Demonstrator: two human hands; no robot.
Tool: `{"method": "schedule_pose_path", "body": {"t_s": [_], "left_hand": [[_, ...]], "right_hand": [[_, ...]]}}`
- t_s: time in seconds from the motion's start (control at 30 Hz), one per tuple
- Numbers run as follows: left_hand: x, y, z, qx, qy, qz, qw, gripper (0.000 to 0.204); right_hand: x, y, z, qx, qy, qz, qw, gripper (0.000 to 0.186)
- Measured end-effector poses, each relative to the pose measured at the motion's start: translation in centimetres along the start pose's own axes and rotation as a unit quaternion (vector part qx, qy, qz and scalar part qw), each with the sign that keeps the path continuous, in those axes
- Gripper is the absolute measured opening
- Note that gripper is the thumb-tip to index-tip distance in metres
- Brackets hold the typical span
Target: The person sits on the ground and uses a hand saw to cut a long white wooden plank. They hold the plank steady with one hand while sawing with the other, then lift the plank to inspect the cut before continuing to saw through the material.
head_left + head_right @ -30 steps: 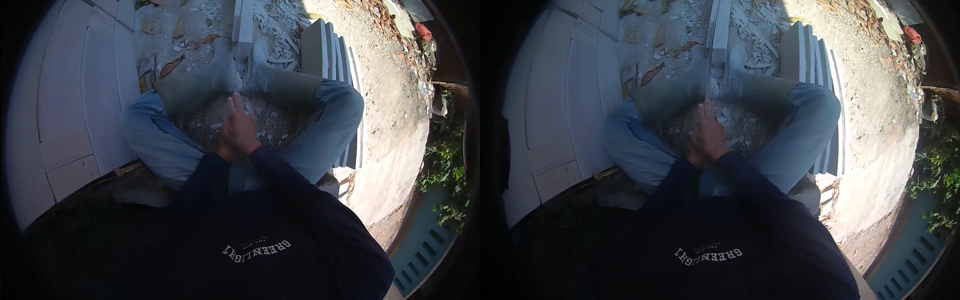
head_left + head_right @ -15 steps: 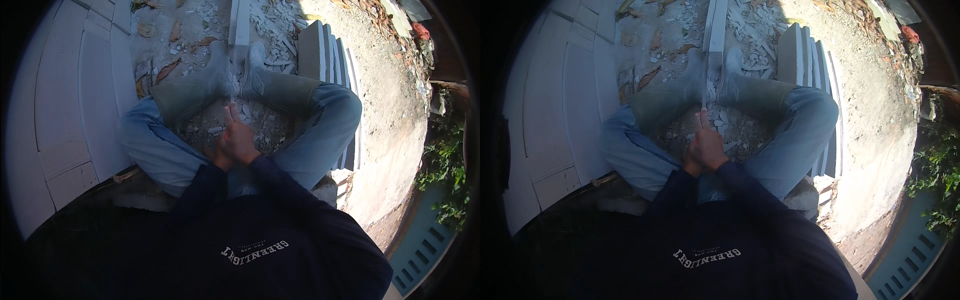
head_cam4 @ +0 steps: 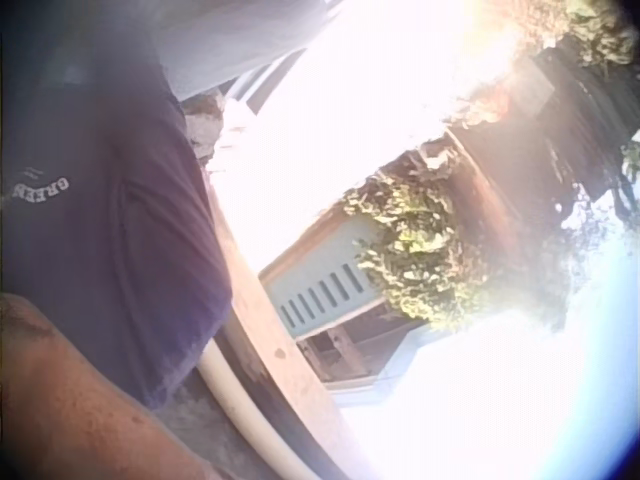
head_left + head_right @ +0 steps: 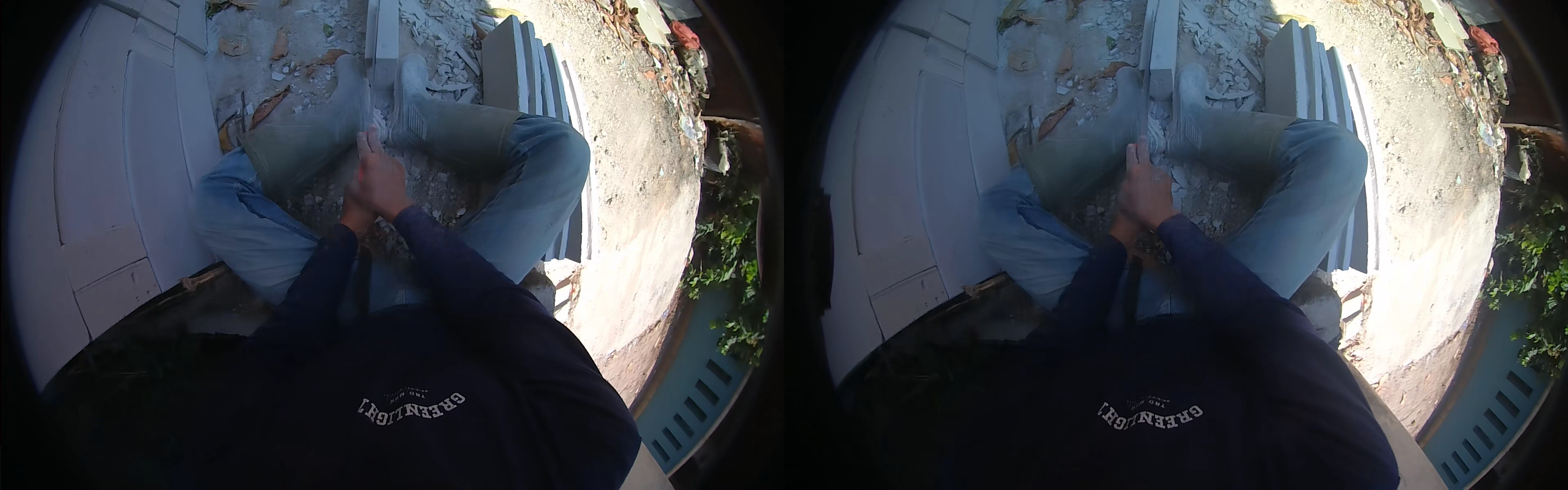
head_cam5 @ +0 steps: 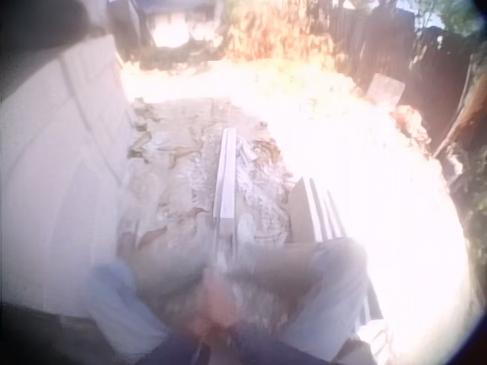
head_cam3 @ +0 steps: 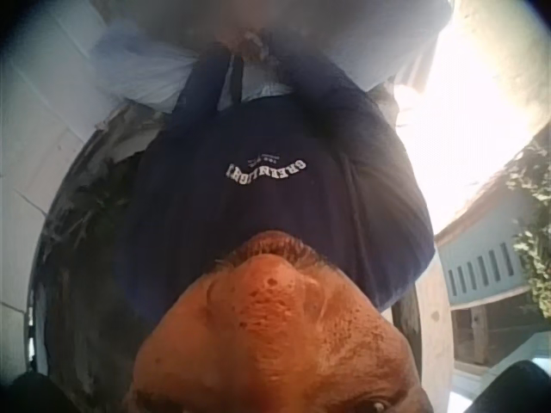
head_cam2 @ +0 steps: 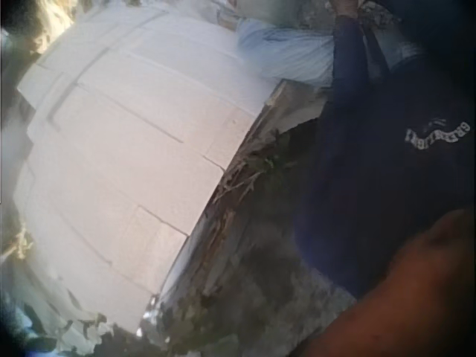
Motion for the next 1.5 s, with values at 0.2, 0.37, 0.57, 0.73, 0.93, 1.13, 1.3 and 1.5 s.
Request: {"method": "schedule_pose_path", "body": {"t_s": [0.2, 0.37, 0.57, 0.73, 0.93, 1.13, 1.3, 1.5], "left_hand": [[-1.5, 0.0, 0.5, -0.031, 0.011, -0.023, 0.999, 0.049], [-11.3, -5.6, 2.8, 0.024, -0.004, -0.008, 1.000, 0.048], [-10.6, -10.5, 2.0, 0.104, 0.001, -0.064, 0.993, 0.047], [-2.2, -7.4, -1.3, 0.140, -0.021, -0.087, 0.986, 0.050], [0.4, -6.4, -2.9, 0.092, -0.033, -0.093, 0.991, 0.045], [1.4, -5.9, -2.6, 0.096, -0.035, -0.089, 0.991, 0.044], [2.9, -6.6, -2.7, 0.061, -0.051, -0.104, 0.991, 0.044], [4.6, -6.9, -2.0, -0.174, -0.071, -0.085, 0.979, 0.023]], "right_hand": [[-0.5, 1.8, 2.0, 0.002, 0.055, -0.032, 0.998, 0.077], [-8.3, 7.4, 6.0, 0.006, 0.128, -0.041, 0.991, 0.076], [-8.3, 7.3, 9.9, 0.015, 0.033, 0.027, 0.999, 0.074], [-0.7, 2.1, 7.9, 0.013, 0.024, -0.013, 1.000, 0.071], [1.3, -0.5, 6.8, 0.037, -0.001, 0.017, 0.999, 0.064], [2.3, -0.2, 6.6, 0.036, 0.005, 0.015, 0.999, 0.064], [3.9, -0.9, 7.0, 0.018, 0.012, 0.022, 1.000, 0.067], [5.7, -1.1, 9.7, 0.294, 0.044, -0.004, 0.955, 0.078]]}}
Point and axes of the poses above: each hand's wrist, its own x-axis towards the middle knuckle, its own z-axis out of the back of the hand, y = z × x, the point moved 3 cm from there along x, towards the middle knuckle, and after that the axes turned 1 degree about -z, right-handed, at the moved point
